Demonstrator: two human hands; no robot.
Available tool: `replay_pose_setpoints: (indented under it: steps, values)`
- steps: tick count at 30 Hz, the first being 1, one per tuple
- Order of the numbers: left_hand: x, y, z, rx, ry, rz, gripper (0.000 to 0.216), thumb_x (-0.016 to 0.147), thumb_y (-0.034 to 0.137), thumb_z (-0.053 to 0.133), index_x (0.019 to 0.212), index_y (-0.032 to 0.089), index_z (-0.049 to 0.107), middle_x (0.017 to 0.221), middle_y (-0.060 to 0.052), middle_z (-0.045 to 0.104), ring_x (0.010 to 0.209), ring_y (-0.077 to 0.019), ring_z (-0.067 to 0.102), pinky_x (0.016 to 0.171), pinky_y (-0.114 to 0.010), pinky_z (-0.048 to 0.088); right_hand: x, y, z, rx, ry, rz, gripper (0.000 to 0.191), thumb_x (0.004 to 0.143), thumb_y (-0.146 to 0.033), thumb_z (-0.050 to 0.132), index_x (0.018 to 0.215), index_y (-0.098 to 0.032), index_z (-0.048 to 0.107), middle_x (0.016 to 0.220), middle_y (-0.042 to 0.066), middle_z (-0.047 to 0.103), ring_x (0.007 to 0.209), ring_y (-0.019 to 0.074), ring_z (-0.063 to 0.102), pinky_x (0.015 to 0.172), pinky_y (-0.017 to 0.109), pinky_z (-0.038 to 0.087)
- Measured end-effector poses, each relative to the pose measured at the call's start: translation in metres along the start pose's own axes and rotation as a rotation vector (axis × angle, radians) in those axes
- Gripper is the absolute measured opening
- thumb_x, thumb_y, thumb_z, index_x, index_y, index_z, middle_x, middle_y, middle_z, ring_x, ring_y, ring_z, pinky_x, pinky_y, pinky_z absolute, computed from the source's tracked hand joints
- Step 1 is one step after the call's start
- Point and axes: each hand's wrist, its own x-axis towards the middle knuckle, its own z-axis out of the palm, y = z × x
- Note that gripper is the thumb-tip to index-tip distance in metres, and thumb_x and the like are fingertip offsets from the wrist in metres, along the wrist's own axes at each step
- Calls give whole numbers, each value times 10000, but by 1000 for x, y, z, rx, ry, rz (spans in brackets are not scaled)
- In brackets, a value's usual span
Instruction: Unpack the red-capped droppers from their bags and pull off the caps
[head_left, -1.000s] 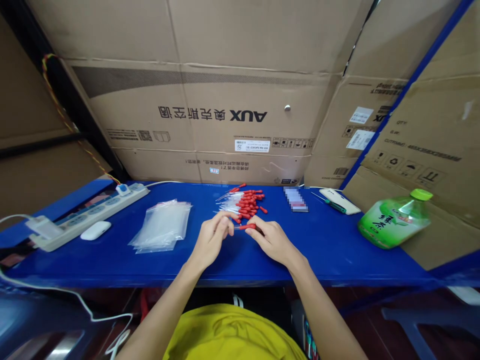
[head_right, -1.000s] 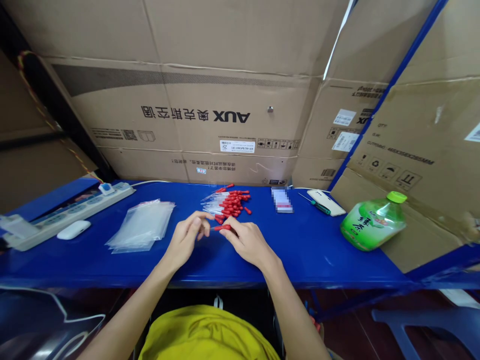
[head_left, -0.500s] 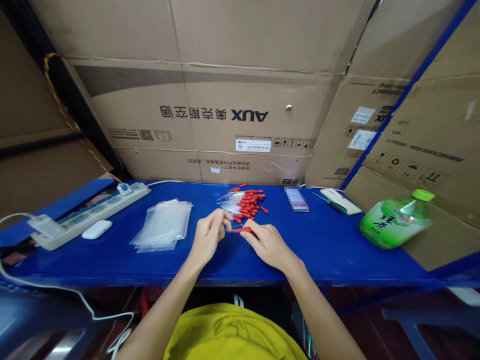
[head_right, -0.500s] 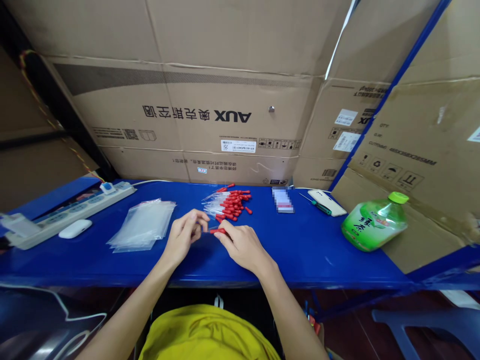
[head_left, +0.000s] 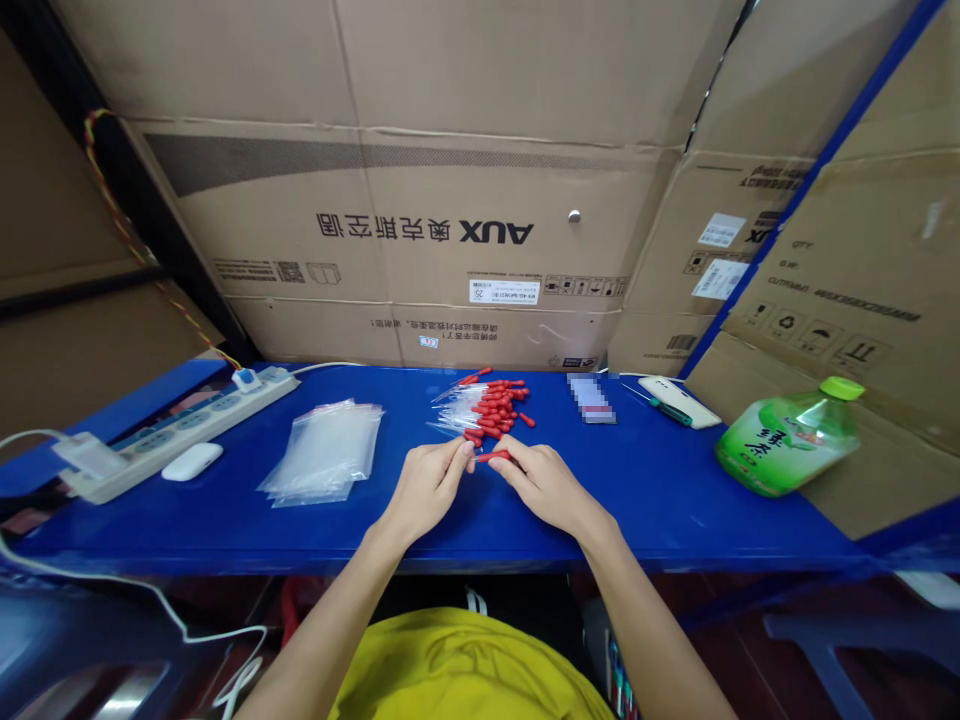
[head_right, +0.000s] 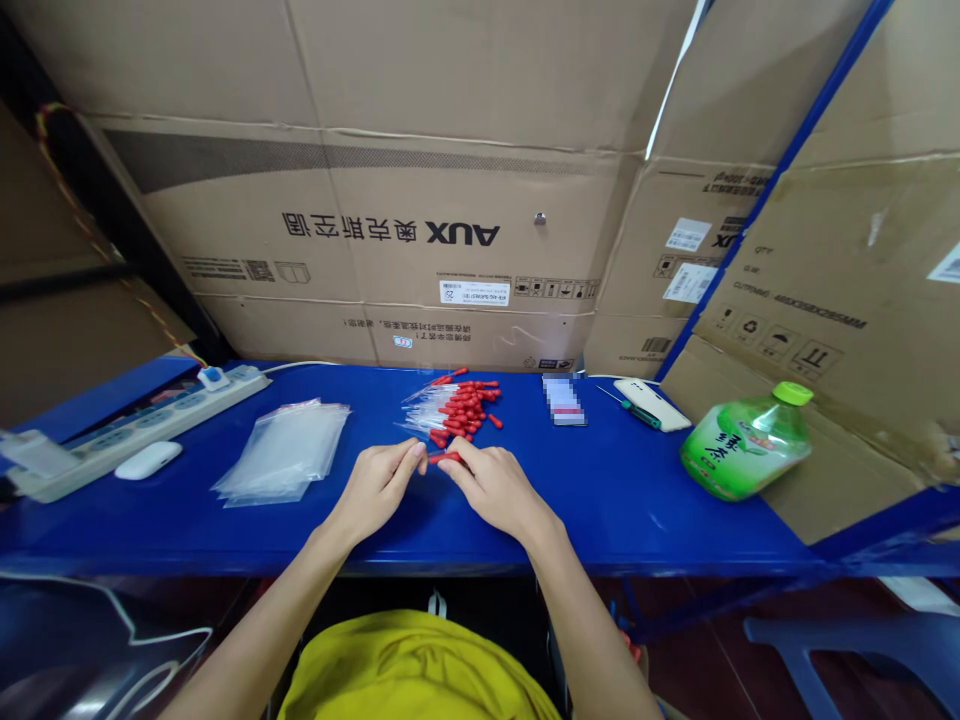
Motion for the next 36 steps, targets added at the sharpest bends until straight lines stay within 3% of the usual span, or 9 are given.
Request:
replay_pose_setpoints:
  steps: [11, 18, 26, 36]
  values:
    - [-3, -6, 7, 8, 158, -60, 567, 1050, 460, 440, 565, 169, 467, 510, 34, 425, 489, -85, 357, 579, -271, 272, -2, -14, 4, -57, -30, -28, 277, 1090, -424, 426, 966, -254, 605, 756, 16, 678, 706, 195, 643, 666, 276, 291]
    - [-1, -10, 8, 28, 171, 26, 575, 1037, 424, 476, 536, 157, 388, 518, 41, 310, 508, -79, 245, 551, -280, 212, -3, -13, -4, -28, -74, -10, 307, 1079, -428, 447, 892, -247, 610, 717, -10, 639, 667, 162, 589, 660, 264, 293]
    - [-1, -12, 7, 62, 201, 119, 537, 1032, 347, 499, 540, 150, 406, 518, 45, 311, 501, -71, 231, 539, -280, 202, -3, -9, -4, 19, -84, -55, 290, 1074, -417, 459, 898, -238, 604, 740, -11, 623, 669, 154, 553, 678, 255, 325]
    - [-3, -9, 5, 90, 259, 101, 551, 1032, 347, 496, 524, 152, 407, 500, 37, 328, 489, -74, 240, 550, -285, 206, -2, -4, 1, 32, 4, -117, 347, 1073, -409, 452, 806, -223, 571, 716, -8, 591, 663, 144, 531, 689, 252, 331]
